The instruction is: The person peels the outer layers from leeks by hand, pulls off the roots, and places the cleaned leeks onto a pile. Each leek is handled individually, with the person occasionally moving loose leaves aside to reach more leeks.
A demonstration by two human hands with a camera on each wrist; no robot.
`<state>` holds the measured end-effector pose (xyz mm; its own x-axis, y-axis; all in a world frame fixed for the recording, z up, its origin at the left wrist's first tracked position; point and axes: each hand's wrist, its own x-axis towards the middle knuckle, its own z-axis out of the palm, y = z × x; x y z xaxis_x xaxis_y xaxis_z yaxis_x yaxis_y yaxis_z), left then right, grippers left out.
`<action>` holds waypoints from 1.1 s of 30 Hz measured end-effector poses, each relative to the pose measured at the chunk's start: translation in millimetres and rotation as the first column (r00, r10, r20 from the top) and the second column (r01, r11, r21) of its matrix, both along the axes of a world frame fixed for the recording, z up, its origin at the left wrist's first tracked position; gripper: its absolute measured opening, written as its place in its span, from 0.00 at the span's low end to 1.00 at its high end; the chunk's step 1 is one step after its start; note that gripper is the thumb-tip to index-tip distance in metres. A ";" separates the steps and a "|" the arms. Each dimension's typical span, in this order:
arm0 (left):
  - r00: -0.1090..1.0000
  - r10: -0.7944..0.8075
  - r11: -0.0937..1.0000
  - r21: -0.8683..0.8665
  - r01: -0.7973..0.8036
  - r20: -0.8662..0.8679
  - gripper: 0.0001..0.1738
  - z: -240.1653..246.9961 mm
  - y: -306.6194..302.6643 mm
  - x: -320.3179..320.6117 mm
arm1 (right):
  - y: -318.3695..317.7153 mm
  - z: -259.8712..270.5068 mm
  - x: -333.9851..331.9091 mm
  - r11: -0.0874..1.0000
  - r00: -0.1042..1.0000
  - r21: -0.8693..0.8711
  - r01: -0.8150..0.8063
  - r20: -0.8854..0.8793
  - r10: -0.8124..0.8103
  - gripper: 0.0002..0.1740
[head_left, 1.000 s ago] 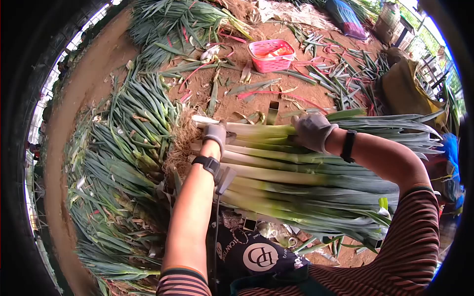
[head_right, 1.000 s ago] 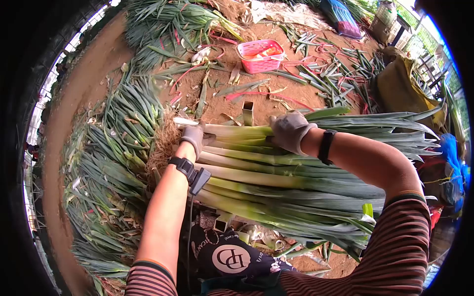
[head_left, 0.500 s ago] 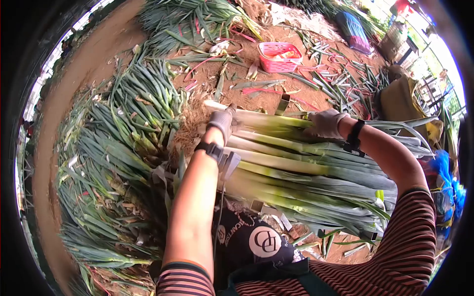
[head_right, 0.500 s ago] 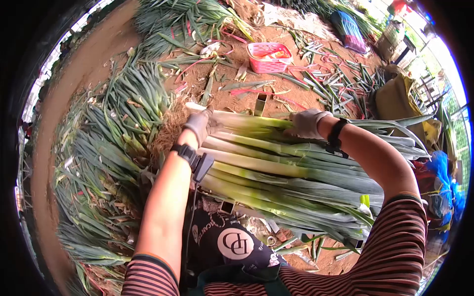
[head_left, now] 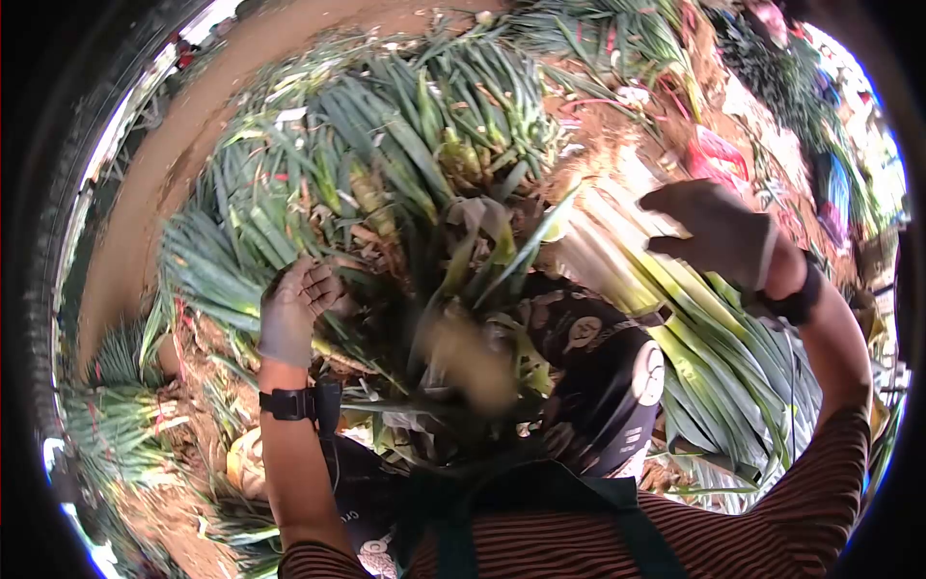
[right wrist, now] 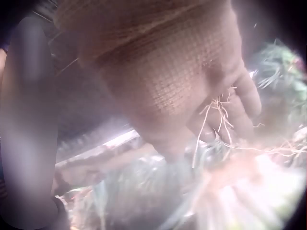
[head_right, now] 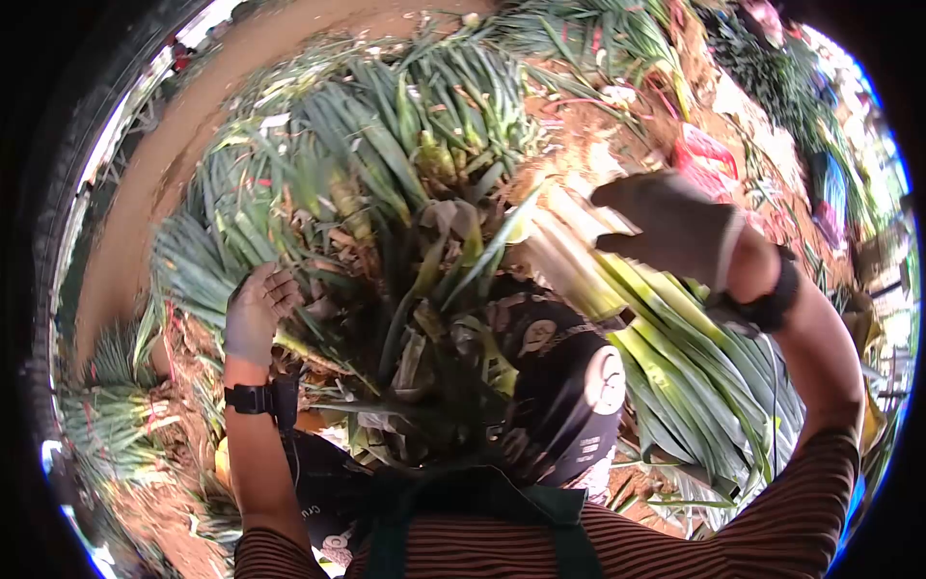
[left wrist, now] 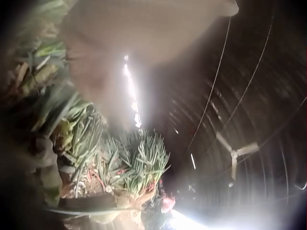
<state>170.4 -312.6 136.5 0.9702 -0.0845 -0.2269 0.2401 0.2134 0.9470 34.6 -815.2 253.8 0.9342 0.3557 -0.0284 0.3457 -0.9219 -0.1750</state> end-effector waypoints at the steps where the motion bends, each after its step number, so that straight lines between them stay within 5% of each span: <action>1: 0.999 0.039 0.999 0.012 -0.038 -0.023 0.18 1.8 11.9 -11.3 | 37.3 -4.3 19.9 0.997 0.994 -0.023 -0.075 -0.081 0.073 0.25; 3: 0.998 0.047 0.997 0.061 -0.045 -0.033 0.18 -5.0 38.8 -34.9 | 108.3 -40.1 59.9 0.988 0.945 -0.114 -0.100 -0.323 0.058 0.27; 5: 0.984 0.049 0.998 0.040 -0.042 -0.170 0.18 -19.6 69.2 -57.5 | 160.5 -93.6 99.6 0.913 0.909 -0.271 -0.304 -0.369 0.193 0.26; 9: 0.992 0.090 0.995 -0.026 -0.093 -0.086 0.20 -0.6 112.4 -94.6 | 227.3 -205.1 177.9 0.882 0.915 -0.314 -0.351 -0.318 0.250 0.33; 10: 0.986 0.151 0.989 0.022 -0.149 -0.068 0.20 9.0 119.4 -105.0 | 229.4 -251.3 195.1 0.904 0.937 -0.276 -0.327 -0.215 0.274 0.37; 13: 0.951 0.304 0.947 0.121 -0.297 -0.051 0.21 14.0 146.1 -130.0 | 266.3 -265.9 179.6 0.971 0.922 -0.237 -0.023 -0.381 -0.071 0.39; 14: 0.940 0.334 0.940 0.096 -0.327 -0.065 0.21 10.8 154.6 -137.3 | 267.9 -300.5 162.7 0.974 0.937 -0.227 -0.024 -0.344 -0.058 0.36; 16: 0.919 0.384 0.923 0.076 -0.378 -0.094 0.22 6.8 167.5 -149.5 | 284.2 -333.7 132.8 0.913 0.816 -0.347 -0.213 -0.577 -0.029 0.26; 17: 0.918 0.385 0.923 0.068 -0.379 -0.095 0.22 7.0 172.2 -154.5 | 283.9 -380.5 108.1 0.831 0.771 -0.300 -0.468 -0.598 0.219 0.21; 20: 0.920 0.382 0.924 -0.002 -0.384 -0.092 0.22 5.9 184.5 -164.8 | 297.4 -396.9 15.1 0.722 0.435 -0.130 -0.679 -0.864 0.253 0.22; 22: 0.916 0.390 0.918 -0.043 -0.395 -0.096 0.22 5.7 191.4 -162.2 | 293.5 -387.2 5.9 0.606 0.325 -0.163 -0.778 -0.931 0.167 0.26; 23: 0.909 0.401 0.911 -0.057 -0.409 -0.109 0.22 6.5 192.7 -165.4 | 299.8 -364.0 15.2 0.613 0.560 -0.292 -0.734 -0.772 0.302 0.26; 25: 0.906 0.413 0.905 -0.064 -0.420 -0.097 0.22 14.8 191.0 -166.9 | 362.7 -255.6 71.4 0.590 0.641 -0.413 -0.694 -0.728 0.244 0.23; 26: 0.909 0.408 0.908 -0.064 -0.414 -0.088 0.22 16.9 191.4 -165.6 | 381.1 -230.3 91.2 0.843 0.758 -0.258 -0.473 -0.606 0.240 0.18; 29: 0.916 0.386 0.915 -0.084 -0.396 -0.113 0.21 16.6 194.5 -156.8 | 405.4 -214.1 126.8 0.915 0.713 0.139 -0.380 -0.586 0.385 0.20; 33: 0.900 0.422 0.898 -0.085 -0.431 -0.108 0.22 5.9 208.3 -152.3 | 360.0 -205.5 99.4 0.802 0.480 0.131 -0.583 -0.741 0.470 0.21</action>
